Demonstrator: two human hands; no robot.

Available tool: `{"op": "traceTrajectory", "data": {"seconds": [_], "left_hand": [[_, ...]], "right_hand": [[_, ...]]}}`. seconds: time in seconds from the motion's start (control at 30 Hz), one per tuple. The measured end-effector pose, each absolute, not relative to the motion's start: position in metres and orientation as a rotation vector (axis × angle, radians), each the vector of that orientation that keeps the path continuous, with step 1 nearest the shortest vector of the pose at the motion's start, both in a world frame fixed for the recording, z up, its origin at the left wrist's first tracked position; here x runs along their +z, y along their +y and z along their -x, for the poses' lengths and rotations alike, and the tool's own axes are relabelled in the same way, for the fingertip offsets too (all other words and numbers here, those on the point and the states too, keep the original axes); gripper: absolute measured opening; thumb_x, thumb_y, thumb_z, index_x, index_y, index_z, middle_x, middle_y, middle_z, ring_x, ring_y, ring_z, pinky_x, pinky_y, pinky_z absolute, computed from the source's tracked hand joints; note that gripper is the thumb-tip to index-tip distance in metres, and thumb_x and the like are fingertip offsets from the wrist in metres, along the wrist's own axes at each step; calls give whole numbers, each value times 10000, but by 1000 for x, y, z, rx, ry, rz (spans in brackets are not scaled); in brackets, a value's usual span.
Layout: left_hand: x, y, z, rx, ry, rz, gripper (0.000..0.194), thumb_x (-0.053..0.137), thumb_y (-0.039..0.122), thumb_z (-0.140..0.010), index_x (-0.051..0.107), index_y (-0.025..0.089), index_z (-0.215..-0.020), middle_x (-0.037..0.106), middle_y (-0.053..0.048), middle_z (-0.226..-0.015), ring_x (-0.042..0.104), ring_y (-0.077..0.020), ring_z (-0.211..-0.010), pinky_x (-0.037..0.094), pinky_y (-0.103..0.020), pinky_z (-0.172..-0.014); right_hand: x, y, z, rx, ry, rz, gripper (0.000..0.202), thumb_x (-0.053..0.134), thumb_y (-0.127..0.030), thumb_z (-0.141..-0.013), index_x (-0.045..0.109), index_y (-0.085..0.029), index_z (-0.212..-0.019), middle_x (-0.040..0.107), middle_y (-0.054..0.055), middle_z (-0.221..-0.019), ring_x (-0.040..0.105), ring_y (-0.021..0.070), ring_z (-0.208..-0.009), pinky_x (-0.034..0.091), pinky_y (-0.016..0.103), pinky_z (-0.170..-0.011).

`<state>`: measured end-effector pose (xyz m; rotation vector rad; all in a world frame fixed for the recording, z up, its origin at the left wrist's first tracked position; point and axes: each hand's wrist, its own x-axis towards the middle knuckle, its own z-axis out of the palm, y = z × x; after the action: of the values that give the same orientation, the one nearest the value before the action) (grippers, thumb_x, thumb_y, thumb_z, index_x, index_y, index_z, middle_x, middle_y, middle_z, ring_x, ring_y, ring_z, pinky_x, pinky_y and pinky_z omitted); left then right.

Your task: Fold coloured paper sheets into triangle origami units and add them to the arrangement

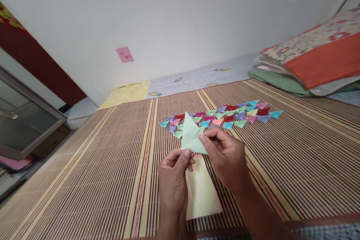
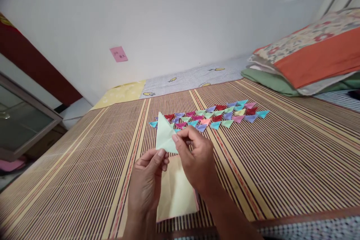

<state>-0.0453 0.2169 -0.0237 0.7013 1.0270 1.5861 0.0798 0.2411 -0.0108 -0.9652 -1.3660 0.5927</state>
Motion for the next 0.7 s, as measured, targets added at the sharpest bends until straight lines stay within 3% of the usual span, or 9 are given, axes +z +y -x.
{"op": "traceTrajectory", "data": {"seconds": [0.3, 0.47, 0.57, 0.7], "left_hand": [[-23, 216, 47, 1591, 917, -730, 240, 870, 338, -722, 726, 146, -725, 685, -29, -669, 543, -96, -594, 459, -196, -595], [-24, 218, 50, 1610, 1009, -801, 352, 878, 381, -722, 755, 166, -972, 707, -35, -820, 592, -123, -683, 475, -212, -599], [-27, 218, 52, 1644, 1023, -800, 260, 862, 381, -747, 757, 152, -809, 653, -1, -713, 539, -92, -638, 470, -199, -650], [-30, 218, 54, 1596, 967, -752, 304, 876, 403, -721, 723, 143, -682, 579, 19, -578, 519, -91, -599, 445, -188, -634]], "right_hand": [[-17, 241, -76, 761, -1290, 952, 198, 627, -319, -950, 617, -200, -792, 568, -24, -702, 514, 132, -633, 416, 271, -593], [-12, 239, -77, 715, -1412, 949, 190, 614, -269, -949, 600, -198, -773, 567, -28, -695, 519, 131, -637, 414, 271, -613], [-10, 238, -75, 660, -1517, 950, 198, 612, -231, -941, 586, -196, -747, 573, -28, -696, 526, 131, -654, 409, 273, -632], [-11, 240, -76, 710, -1509, 981, 172, 650, -249, -916, 593, -202, -761, 587, -32, -695, 538, 132, -649, 429, 272, -636]]}}
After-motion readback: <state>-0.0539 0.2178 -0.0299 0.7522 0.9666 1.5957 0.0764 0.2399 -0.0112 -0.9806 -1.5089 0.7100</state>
